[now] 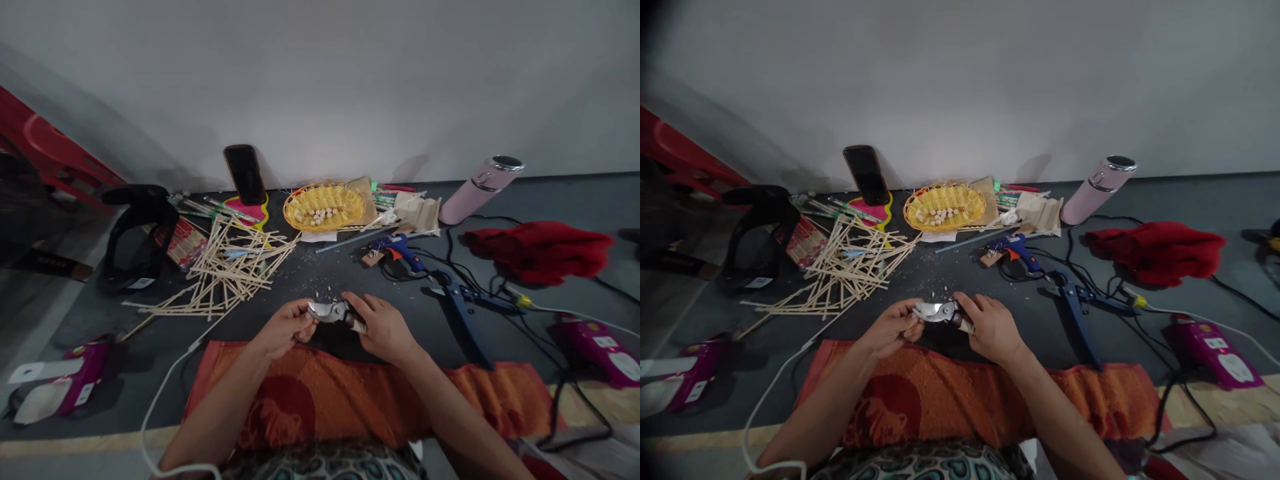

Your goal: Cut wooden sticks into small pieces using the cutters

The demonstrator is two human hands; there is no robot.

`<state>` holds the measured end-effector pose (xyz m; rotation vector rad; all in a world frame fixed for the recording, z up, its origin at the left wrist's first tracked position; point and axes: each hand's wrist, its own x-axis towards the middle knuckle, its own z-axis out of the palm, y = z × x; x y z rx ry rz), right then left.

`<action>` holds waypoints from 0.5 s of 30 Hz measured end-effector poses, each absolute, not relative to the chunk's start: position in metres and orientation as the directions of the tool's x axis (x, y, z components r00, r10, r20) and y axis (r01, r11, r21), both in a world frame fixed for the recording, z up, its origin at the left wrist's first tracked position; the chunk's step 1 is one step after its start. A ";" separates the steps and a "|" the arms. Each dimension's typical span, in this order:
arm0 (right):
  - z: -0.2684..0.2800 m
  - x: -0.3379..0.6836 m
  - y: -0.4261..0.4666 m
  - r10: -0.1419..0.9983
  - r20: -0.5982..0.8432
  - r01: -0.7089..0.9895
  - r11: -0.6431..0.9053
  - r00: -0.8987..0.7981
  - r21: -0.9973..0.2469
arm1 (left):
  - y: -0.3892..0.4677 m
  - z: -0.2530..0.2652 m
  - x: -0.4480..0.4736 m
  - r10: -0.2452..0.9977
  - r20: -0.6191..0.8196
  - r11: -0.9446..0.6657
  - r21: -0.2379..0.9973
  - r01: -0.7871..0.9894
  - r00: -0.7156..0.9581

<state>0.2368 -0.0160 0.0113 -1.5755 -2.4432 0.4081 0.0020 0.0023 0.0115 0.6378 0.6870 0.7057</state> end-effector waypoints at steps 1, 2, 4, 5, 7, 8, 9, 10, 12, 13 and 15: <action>0.012 0.237 -0.015 0.911 0.028 0.852 0.396 -0.412 -0.342 | 0.002 0.010 0.002 0.759 -0.327 0.586 0.720 -0.372 0.563; 0.013 0.237 -0.014 0.906 0.030 0.845 0.405 -0.422 -0.349 | 0.001 0.010 0.001 0.764 -0.312 0.579 0.718 -0.387 0.565; 0.015 0.237 -0.012 0.893 0.034 0.823 0.428 -0.449 -0.373 | 0.000 0.009 0.000 0.762 -0.273 0.577 0.698 -0.424 0.588; 0.016 0.238 -0.012 0.889 0.038 0.814 0.435 -0.457 -0.385 | 0.000 0.008 -0.001 0.758 -0.253 0.579 0.685 -0.442 0.601; 0.017 0.240 -0.012 0.891 0.053 0.805 0.431 -0.451 -0.406 | -0.001 0.008 -0.002 0.762 -0.216 0.566 0.680 -0.466 0.610; 0.017 0.241 -0.012 0.897 0.062 0.806 0.421 -0.437 -0.416 | -0.001 0.009 -0.001 0.774 -0.201 0.545 0.694 -0.471 0.600; 0.017 0.242 -0.012 0.905 0.070 0.809 0.407 -0.419 -0.423 | -0.001 0.009 -0.001 0.791 -0.190 0.517 0.716 -0.469 0.581; 0.017 0.242 -0.013 0.913 0.078 0.813 0.394 -0.401 -0.428 | -0.001 0.008 0.001 0.809 -0.184 0.488 0.741 -0.462 0.558; 0.017 0.242 -0.014 0.922 0.084 0.820 0.376 -0.378 -0.432 | 0.000 0.008 0.003 0.836 -0.185 0.441 0.786 -0.433 0.516; 0.017 0.241 -0.014 0.924 0.086 0.822 0.372 -0.373 -0.431 | 0.000 0.007 0.004 0.846 -0.189 0.424 0.806 -0.412 0.499; 0.016 0.239 -0.015 0.923 0.087 0.823 0.376 -0.376 -0.426 | 0.000 0.005 0.005 0.865 -0.189 0.389 0.838 -0.382 0.464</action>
